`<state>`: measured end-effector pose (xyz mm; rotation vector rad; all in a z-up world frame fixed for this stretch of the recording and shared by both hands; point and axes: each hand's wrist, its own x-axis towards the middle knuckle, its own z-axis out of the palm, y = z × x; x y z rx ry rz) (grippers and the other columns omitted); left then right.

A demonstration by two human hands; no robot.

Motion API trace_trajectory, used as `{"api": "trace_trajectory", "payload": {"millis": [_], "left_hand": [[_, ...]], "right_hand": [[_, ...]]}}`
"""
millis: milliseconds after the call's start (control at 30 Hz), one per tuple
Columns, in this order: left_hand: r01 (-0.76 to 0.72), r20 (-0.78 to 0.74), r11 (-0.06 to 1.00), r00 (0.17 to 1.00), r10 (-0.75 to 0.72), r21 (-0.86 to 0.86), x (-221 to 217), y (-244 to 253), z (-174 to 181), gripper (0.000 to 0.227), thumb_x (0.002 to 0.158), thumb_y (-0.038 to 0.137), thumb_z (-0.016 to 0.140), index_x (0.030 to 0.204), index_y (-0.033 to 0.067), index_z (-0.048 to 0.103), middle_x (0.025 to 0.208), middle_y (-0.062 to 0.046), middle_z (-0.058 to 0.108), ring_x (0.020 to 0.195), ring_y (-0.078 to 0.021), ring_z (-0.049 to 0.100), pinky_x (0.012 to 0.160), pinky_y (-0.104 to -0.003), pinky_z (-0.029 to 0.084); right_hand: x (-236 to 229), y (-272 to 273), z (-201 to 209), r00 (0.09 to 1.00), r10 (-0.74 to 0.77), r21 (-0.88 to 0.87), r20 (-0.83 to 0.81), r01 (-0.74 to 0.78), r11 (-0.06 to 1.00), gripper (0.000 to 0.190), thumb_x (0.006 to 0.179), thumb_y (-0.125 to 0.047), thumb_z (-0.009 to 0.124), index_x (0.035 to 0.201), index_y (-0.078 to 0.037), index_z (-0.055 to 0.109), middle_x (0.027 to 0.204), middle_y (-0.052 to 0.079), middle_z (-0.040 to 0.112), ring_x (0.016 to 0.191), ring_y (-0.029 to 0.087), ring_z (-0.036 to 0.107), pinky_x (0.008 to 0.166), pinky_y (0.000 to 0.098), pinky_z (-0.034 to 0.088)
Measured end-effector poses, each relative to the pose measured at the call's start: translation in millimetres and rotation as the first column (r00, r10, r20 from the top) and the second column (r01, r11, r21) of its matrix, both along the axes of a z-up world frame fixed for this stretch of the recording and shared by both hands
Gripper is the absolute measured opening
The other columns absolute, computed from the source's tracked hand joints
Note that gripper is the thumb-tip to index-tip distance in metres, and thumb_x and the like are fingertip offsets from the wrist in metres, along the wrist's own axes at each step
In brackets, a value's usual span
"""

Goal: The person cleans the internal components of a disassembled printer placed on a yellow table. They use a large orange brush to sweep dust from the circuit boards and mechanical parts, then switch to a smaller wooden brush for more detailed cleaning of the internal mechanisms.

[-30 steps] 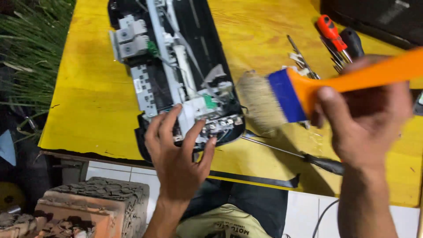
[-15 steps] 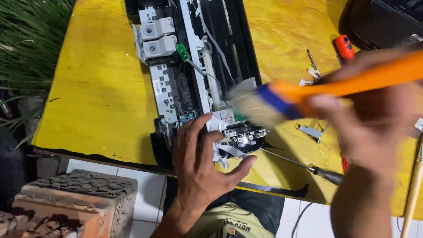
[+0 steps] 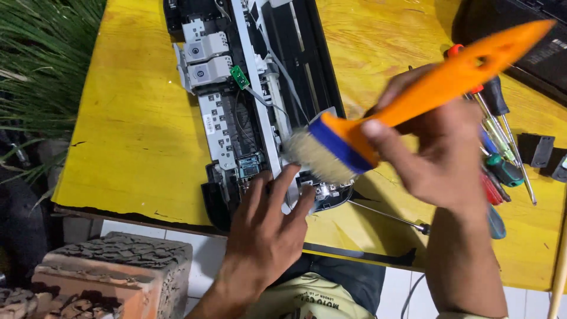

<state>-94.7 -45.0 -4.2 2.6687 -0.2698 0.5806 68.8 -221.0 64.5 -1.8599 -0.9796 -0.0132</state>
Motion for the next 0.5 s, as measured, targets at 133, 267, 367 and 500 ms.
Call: {"api": "trace_trajectory", "payload": {"millis": [133,267,367,500], "left_hand": [[0.093,-0.127,0.99,0.989,-0.079,0.108,-2.3,13.0,19.0,0.053,0.078,0.016,0.07,0.129,0.0054,0.063,0.147,-0.021,0.052,0.114,-0.0408,0.055,0.079,-0.055,0.051],[0.068,-0.019,0.91,0.998,-0.066,0.409,-2.0,3.0,14.3,0.038,0.094,0.026,0.062,0.13,0.0145,0.065,0.155,-0.017,0.051,0.13,-0.037,0.057,0.102,-0.052,0.048],[0.099,0.068,0.896,0.988,-0.142,0.432,-0.7,4.8,14.4,0.029,0.104,0.025,0.06,0.129,0.0153,0.07,0.156,-0.013,0.051,0.138,-0.034,0.056,0.11,-0.051,0.048],[0.211,0.108,0.915,0.959,-0.261,0.344,-4.6,13.3,9.7,0.027,0.108,0.022,0.046,0.12,0.0155,0.069,0.148,-0.013,0.059,0.132,-0.0294,0.06,0.104,-0.049,0.051]], "right_hand": [[1.4,-2.3,-11.0,0.978,-0.029,-0.339,0.206,0.1,0.935,0.017,0.099,-0.017,0.071,0.105,-0.003,0.064,0.095,0.005,0.071,0.052,0.013,0.066,0.043,0.0252,0.048],[-3.4,-26.1,-8.7,0.929,-0.238,0.059,0.283,0.231,0.971,0.014,0.115,0.005,0.064,0.117,0.014,0.053,0.115,0.025,0.055,0.096,0.033,0.061,0.083,0.0368,0.051],[-7.2,-41.2,1.8,0.95,-0.305,0.172,0.063,0.29,0.941,0.018,0.125,0.007,0.054,0.131,0.007,0.038,0.132,0.027,0.047,0.088,0.024,0.048,0.081,0.0293,0.044],[-10.2,-55.6,1.2,0.938,-0.336,0.152,-0.09,0.346,0.926,0.026,0.13,0.004,0.043,0.149,-0.007,0.031,0.134,0.023,0.049,0.069,0.02,0.042,0.06,0.0255,0.038]]}}
